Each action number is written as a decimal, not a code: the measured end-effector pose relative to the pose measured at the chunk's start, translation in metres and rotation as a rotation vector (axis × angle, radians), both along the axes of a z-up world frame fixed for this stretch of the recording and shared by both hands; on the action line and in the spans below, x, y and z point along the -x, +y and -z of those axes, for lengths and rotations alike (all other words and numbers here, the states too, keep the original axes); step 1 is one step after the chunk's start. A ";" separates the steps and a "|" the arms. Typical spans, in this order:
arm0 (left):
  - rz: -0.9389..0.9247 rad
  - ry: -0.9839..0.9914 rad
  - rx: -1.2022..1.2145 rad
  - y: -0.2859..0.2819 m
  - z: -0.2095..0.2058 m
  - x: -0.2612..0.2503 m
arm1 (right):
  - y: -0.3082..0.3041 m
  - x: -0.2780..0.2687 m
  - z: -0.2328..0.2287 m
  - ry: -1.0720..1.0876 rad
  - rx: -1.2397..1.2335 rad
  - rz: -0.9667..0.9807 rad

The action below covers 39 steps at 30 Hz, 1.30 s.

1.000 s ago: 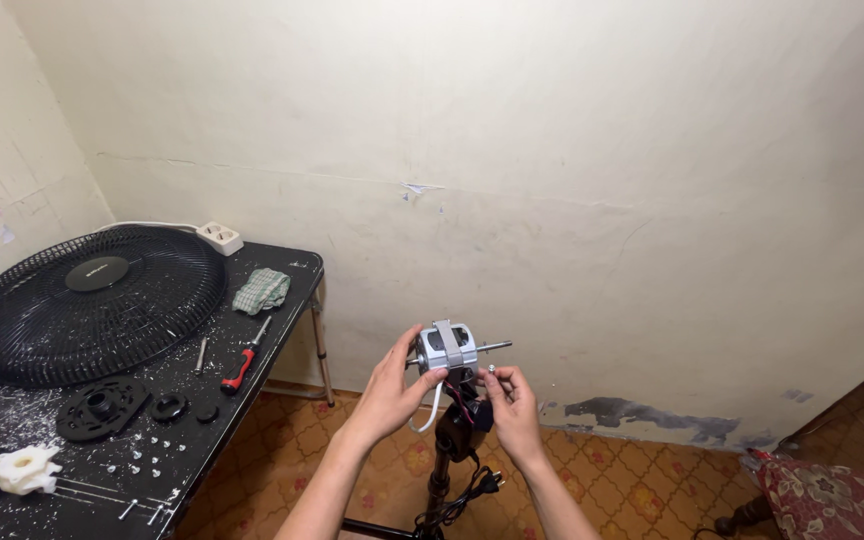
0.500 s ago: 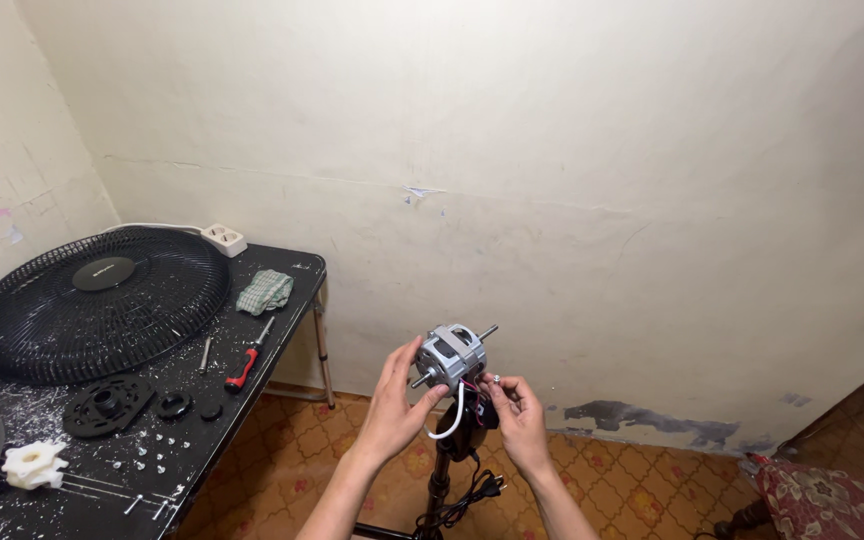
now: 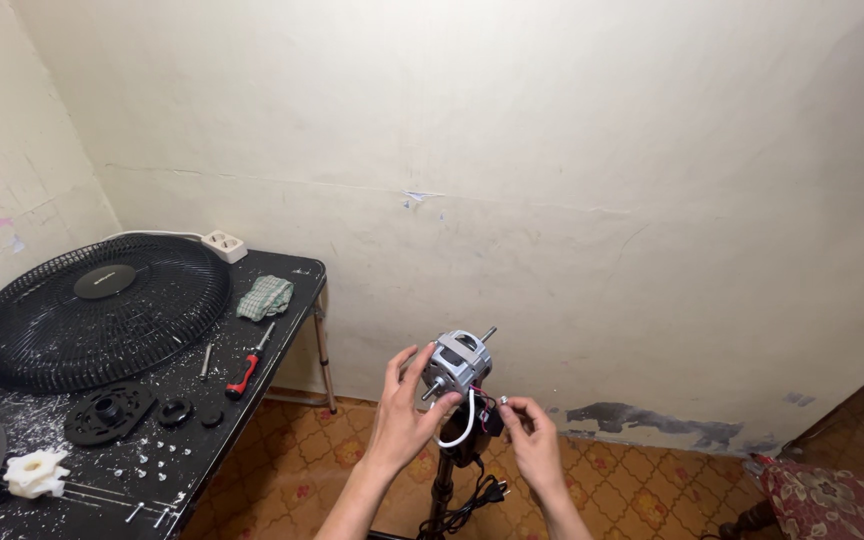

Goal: The person assembles a fan motor by attaching a metal housing to the motor body and securing it with screws using a screwdriver. The person handles the motor, housing, and screws, and uses a screwdriver to tighten the screws.

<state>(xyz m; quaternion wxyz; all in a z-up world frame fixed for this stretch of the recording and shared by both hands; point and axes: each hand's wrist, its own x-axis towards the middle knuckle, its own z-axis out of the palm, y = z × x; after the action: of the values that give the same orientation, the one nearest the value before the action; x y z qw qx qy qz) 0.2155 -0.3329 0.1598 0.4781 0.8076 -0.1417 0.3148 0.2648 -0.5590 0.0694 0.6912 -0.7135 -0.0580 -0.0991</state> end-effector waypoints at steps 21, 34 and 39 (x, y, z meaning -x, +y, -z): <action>0.075 0.068 -0.044 0.030 -0.011 -0.022 | 0.031 0.010 -0.015 -0.564 0.521 -0.009; -0.056 -0.022 -0.007 0.016 0.002 -0.009 | 0.015 -0.028 0.007 -0.186 -0.231 -0.258; -0.051 -0.019 0.018 0.015 0.002 -0.005 | 0.014 -0.027 0.010 -0.195 -0.188 -0.235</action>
<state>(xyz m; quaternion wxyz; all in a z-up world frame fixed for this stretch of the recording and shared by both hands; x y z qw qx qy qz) 0.2207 -0.3181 0.1580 0.4758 0.8037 -0.1227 0.3356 0.2914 -0.5452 0.0592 0.7529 -0.6209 -0.1982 -0.0912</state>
